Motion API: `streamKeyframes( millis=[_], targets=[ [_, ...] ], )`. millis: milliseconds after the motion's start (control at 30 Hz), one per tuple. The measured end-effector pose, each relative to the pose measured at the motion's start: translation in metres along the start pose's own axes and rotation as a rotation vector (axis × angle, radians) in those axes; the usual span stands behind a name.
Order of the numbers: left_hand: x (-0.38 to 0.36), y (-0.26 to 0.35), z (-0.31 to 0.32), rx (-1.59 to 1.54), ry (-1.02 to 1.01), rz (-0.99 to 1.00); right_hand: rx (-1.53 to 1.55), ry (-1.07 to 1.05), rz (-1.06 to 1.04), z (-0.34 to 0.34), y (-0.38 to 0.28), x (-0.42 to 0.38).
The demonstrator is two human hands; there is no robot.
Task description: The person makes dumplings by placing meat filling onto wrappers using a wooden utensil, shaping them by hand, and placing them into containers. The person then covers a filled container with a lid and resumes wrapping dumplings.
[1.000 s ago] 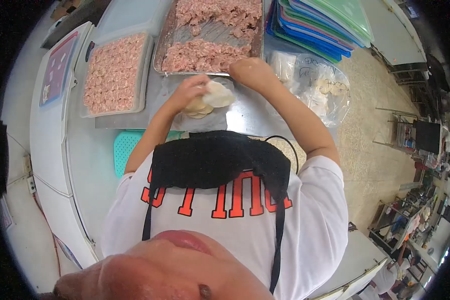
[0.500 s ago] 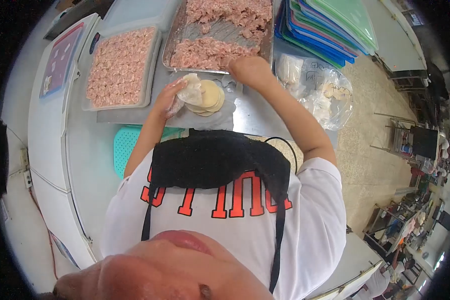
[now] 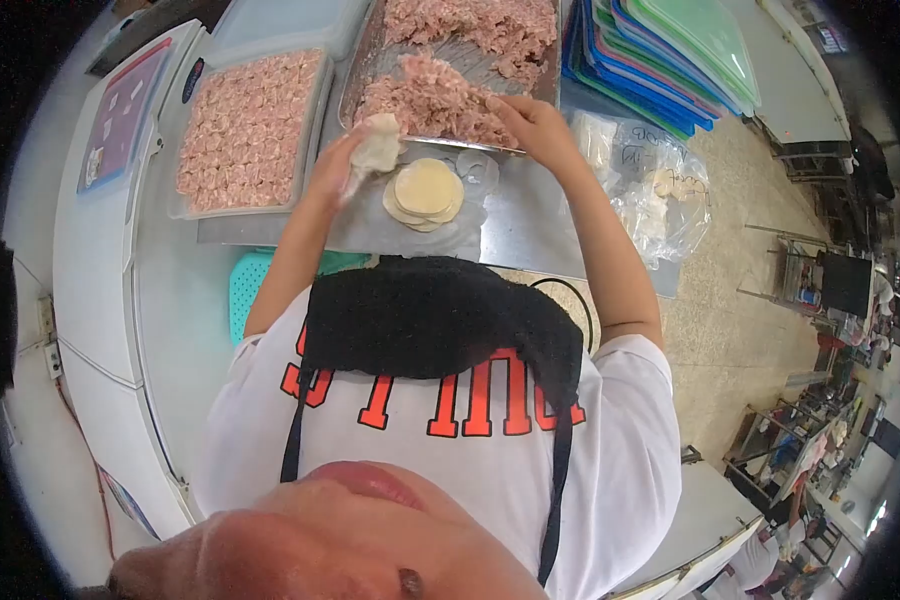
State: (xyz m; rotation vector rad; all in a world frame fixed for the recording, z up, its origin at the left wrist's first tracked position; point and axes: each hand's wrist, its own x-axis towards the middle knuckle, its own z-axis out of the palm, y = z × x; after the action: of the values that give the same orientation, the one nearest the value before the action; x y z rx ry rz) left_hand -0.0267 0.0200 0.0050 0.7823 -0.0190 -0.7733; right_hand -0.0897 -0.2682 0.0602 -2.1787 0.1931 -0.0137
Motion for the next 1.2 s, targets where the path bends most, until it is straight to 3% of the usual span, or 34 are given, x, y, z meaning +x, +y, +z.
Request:
streamKeyframes(
  millis=[67,100,167,267,300,367,400,500,567,633,700,767,833,900,967,1067,1200],
  targets=[
    [-0.012,0.017,-0.006,1.422,0.065,0.379,-0.073,0.035,-0.050,-0.008,-0.002,-0.003],
    [-0.016,0.022,-0.012,1.424,0.062,0.375,-0.148,0.069,-0.104,-0.012,-0.004,-0.005],
    [-0.024,0.031,-0.023,1.747,-0.022,0.352,-0.284,0.108,-0.121,-0.024,-0.012,-0.008],
    [-0.036,0.037,-0.032,2.015,-0.022,0.229,-0.804,0.015,-0.315,-0.032,-0.016,-0.002],
    [-0.035,0.035,-0.033,2.015,-0.025,0.229,-0.804,0.016,-0.313,-0.027,-0.014,0.000],
    [-0.034,0.029,-0.036,1.925,0.094,0.408,-1.127,-0.233,-0.135,-0.007,-0.005,0.002],
    [-0.036,0.026,-0.030,1.926,0.094,0.406,-1.010,-0.179,-0.316,0.002,0.016,-0.001],
    [-0.031,0.006,0.002,1.809,0.000,0.544,-0.826,-0.145,-0.211,-0.002,0.014,-0.008],
    [-0.024,-0.019,0.014,1.671,-0.365,0.520,-0.804,-0.127,-0.224,-0.014,0.010,-0.010],
    [-0.017,-0.035,0.023,1.704,-0.325,0.566,-0.780,-0.112,-0.238,-0.025,0.003,-0.007],
    [-0.009,-0.040,0.020,1.737,-0.292,0.611,-0.912,0.060,-0.453,-0.033,0.001,0.000],
    [0.001,-0.033,0.005,1.687,-0.324,0.445,-0.993,0.027,-0.452,-0.025,0.004,0.001],
    [-0.009,-0.018,-0.006,1.679,-0.339,0.394,-1.080,-0.136,-0.327,-0.004,0.012,-0.007],
    [-0.025,-0.019,-0.004,1.664,-0.351,0.331,-0.971,-0.043,-0.409,0.000,0.029,-0.013],
    [-0.043,-0.023,0.005,1.600,-0.286,0.517,-0.812,-0.091,-0.305,-0.009,0.028,-0.014],
    [-0.034,-0.042,0.005,1.655,-0.221,0.604,-0.740,-0.034,-0.331,-0.022,0.026,-0.009],
    [-0.023,-0.047,0.018,1.636,-0.166,0.559,-0.976,-0.123,-0.266,-0.018,0.008,-0.004]
  ],
)
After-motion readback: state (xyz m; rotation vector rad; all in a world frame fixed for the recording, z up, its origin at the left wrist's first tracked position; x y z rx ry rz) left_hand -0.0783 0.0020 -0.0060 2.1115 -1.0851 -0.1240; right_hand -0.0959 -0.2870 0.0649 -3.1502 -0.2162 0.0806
